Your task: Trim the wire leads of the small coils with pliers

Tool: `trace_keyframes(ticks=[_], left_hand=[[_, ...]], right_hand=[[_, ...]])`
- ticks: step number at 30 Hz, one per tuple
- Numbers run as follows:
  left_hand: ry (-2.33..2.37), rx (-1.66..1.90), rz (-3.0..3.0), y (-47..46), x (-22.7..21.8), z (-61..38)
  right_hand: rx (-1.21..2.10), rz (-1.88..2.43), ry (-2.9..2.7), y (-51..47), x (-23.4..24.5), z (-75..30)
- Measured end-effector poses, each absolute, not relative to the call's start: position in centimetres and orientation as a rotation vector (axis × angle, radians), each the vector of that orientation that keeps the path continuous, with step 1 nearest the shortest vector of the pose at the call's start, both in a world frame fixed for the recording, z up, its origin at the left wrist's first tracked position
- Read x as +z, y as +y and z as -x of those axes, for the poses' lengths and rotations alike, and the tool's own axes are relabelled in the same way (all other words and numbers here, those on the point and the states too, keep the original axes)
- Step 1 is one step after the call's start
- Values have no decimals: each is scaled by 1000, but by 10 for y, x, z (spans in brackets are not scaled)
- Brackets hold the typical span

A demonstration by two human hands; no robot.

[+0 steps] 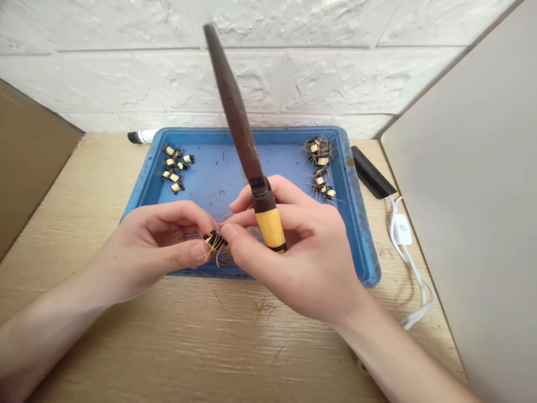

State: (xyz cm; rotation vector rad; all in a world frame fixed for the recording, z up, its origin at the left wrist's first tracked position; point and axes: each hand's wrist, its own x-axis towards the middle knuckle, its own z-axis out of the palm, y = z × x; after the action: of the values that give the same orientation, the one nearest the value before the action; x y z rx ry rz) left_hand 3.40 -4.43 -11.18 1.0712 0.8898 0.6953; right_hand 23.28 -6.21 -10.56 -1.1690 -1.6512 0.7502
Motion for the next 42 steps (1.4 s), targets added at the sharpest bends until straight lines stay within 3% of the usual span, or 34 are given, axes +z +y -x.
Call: trace_keyframes(ticks=[42], left_hand=[[1053, 827, -1263, -51, -109, -36]], right_hand=[[876, 1161, -1812, -63, -107, -237]])
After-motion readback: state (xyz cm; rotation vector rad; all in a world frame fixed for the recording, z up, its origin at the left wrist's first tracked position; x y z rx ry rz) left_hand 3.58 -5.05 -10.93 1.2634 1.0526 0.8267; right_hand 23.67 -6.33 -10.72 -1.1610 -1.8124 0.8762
